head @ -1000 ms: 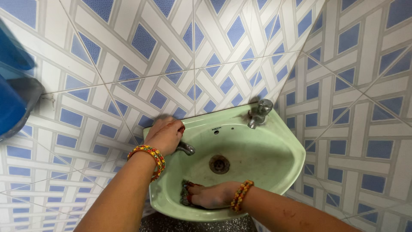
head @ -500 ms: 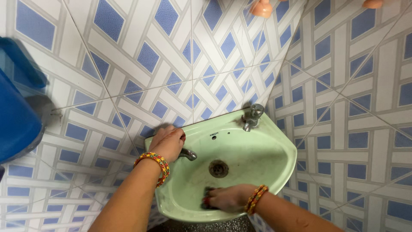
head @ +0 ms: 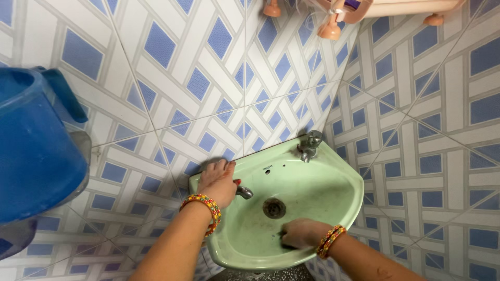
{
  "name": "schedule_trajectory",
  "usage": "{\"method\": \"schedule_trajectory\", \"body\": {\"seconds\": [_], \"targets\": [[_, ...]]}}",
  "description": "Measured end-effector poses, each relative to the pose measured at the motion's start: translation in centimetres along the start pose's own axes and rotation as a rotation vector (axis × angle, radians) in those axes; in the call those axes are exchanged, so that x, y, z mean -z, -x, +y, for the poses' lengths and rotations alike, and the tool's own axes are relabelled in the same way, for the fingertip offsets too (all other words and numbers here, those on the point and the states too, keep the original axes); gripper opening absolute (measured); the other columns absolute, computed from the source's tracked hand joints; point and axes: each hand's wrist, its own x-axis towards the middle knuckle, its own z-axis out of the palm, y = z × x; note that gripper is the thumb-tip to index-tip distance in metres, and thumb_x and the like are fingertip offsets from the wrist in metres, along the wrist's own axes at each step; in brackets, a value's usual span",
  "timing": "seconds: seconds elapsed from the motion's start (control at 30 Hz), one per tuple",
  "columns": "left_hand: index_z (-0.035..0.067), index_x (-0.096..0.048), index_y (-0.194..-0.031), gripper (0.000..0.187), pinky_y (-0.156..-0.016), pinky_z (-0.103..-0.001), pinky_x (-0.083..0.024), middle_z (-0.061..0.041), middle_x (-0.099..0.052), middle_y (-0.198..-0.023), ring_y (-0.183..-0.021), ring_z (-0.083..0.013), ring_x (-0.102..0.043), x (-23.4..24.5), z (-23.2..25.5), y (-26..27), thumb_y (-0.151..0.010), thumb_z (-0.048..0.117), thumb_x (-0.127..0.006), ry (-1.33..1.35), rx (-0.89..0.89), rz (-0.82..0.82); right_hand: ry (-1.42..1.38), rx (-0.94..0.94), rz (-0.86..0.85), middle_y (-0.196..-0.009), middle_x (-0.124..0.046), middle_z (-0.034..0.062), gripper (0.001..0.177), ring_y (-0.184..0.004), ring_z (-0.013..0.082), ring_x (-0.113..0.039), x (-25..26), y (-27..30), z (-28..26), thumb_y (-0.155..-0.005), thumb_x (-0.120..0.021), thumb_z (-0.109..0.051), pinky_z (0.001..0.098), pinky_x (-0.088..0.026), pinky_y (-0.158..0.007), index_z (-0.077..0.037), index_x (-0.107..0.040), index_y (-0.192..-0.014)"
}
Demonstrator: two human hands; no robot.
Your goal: The person cleans a green ceramic sink and the surrounding wall tiles using a cloth and a scouring pad.
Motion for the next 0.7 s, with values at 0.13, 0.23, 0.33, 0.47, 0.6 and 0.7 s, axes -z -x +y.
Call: {"method": "schedule_trajectory", "body": {"seconds": [0.13, 0.23, 0.33, 0.47, 0.6, 0.7], "targets": [[0.002, -0.040, -0.148, 0.071, -0.115, -0.048, -0.025, -0.021, -0.034, -0.154, -0.141, -0.0355, -0.031, 3.7, 1.9, 2.6, -0.089, 0.032, -0.067, 0.040, -0.240, 0.153, -0.106, 0.374, 0.113, -0.108, -0.071, 0.0198, 0.036, -0.101, 0.0353, -0.066, -0.4, 0.9, -4.6, -0.090, -0.057, -0.022, 0.0442, -0.051, -0.091, -0.003, -0.068, -0.118], [0.002, -0.057, -0.136, 0.053, -0.116, -0.051, -0.030, -0.023, -0.044, -0.149, -0.136, -0.0386, -0.042, 9.4, 3.5, 5.8, -0.089, 0.024, -0.067, 0.109, -0.397, 0.413, -0.190, 0.374, 0.126, -0.101, -0.073, 0.0174, 0.038, -0.092, 0.0296, -0.070, 1.6, 1.4, -6.4, -0.084, -0.060, -0.021, 0.0406, -0.053, -0.085, -0.004, -0.068, -0.117], [0.003, -0.067, -0.121, 0.037, -0.114, -0.053, -0.033, -0.023, -0.053, -0.144, -0.132, -0.0404, -0.049, 16.2, 3.9, 9.2, -0.091, 0.024, -0.067, 0.117, -0.452, 0.705, -0.270, 0.377, 0.229, -0.092, -0.075, 0.0149, 0.035, -0.083, 0.0225, -0.071, 5.1, 3.1, -7.7, -0.083, -0.061, -0.019, 0.0362, -0.056, -0.079, -0.003, -0.070, -0.113], [0.002, -0.069, -0.120, 0.034, -0.111, -0.055, -0.035, -0.026, -0.059, -0.138, -0.129, -0.0413, -0.053, 23.9, 0.7, 13.8, -0.093, 0.021, -0.073, -0.039, -0.376, 1.024, -0.468, 0.473, 0.434, -0.088, -0.076, 0.0060, 0.037, -0.079, 0.0122, -0.068, 11.5, 5.7, -9.5, -0.079, -0.066, -0.015, 0.0286, -0.057, -0.077, -0.004, -0.071, -0.114], [0.001, -0.067, -0.131, 0.046, -0.117, -0.057, -0.033, -0.024, -0.052, -0.148, -0.139, -0.0412, -0.044, 27.5, -3.9, 18.4, -0.097, 0.030, -0.076, -0.150, -0.089, 1.141, -0.677, 0.632, 0.587, -0.090, -0.074, 0.0027, 0.037, -0.081, 0.0100, -0.064, 17.1, 8.8, -12.3, -0.081, -0.063, -0.004, 0.0261, -0.053, -0.075, -0.003, -0.071, -0.117], [-0.001, -0.064, -0.136, 0.066, -0.114, -0.061, -0.028, -0.028, -0.042, -0.148, -0.141, -0.0457, -0.035, 27.7, -6.5, 20.7, -0.090, 0.044, -0.078, -0.188, 0.124, 1.114, -0.755, 0.741, 0.675, -0.090, -0.072, 0.0032, 0.037, -0.080, 0.0111, -0.063, 19.8, 11.3, -15.0, -0.082, -0.063, 0.000, 0.0267, -0.054, -0.073, 0.000, -0.071, -0.118]]}}
